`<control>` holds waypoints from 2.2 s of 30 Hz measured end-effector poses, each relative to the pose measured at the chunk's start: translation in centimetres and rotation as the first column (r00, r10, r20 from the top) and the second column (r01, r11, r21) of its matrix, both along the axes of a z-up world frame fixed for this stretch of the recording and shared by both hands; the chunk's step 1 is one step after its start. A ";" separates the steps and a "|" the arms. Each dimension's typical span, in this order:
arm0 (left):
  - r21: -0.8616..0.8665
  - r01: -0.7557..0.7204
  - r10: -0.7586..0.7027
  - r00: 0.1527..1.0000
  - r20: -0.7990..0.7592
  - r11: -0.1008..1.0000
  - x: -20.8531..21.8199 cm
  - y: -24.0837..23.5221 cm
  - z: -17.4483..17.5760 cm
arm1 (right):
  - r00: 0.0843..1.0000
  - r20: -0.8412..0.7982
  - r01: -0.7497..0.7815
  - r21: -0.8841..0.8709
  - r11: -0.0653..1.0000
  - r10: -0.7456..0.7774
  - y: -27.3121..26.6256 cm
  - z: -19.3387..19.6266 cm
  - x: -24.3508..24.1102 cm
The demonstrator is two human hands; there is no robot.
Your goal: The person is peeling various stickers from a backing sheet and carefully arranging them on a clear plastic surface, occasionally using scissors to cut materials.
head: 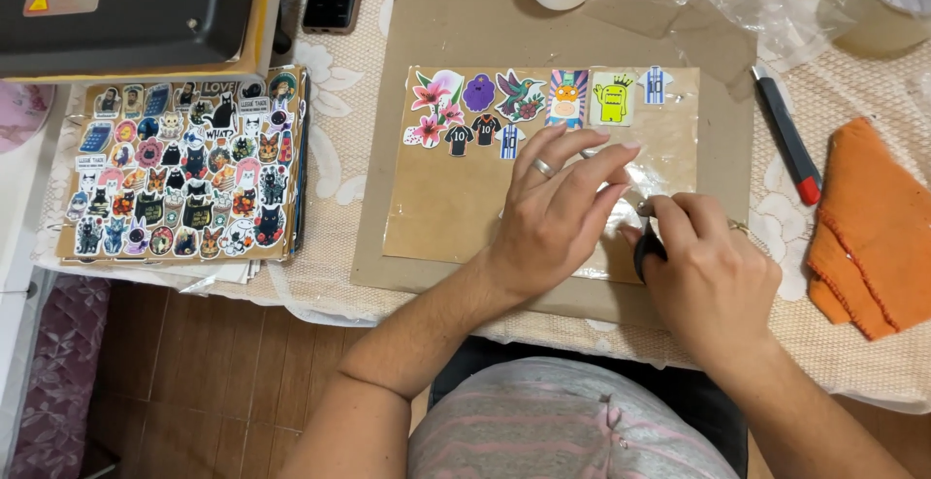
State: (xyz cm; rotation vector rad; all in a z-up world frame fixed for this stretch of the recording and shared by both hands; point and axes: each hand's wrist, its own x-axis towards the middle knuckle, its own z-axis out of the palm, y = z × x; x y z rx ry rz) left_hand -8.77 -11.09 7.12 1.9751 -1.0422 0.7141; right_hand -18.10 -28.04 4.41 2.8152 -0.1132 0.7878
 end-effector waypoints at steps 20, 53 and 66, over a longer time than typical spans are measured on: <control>0.153 0.114 -0.101 0.991 -0.088 0.982 2.3 12.0 -7.6 | 0.718 -0.259 -0.398 0.608 0.687 0.646 0.6 2.8 3.2; -0.015 -0.150 0.133 0.818 0.560 0.989 -0.9 5.5 -5.3 | 0.917 -0.143 0.231 0.951 -0.204 0.372 3.1 3.4 5.1; 0.248 -0.001 -0.160 0.762 0.627 0.969 0.3 7.6 -3.4 | 0.883 -0.120 0.110 0.993 0.047 0.453 2.6 5.2 3.6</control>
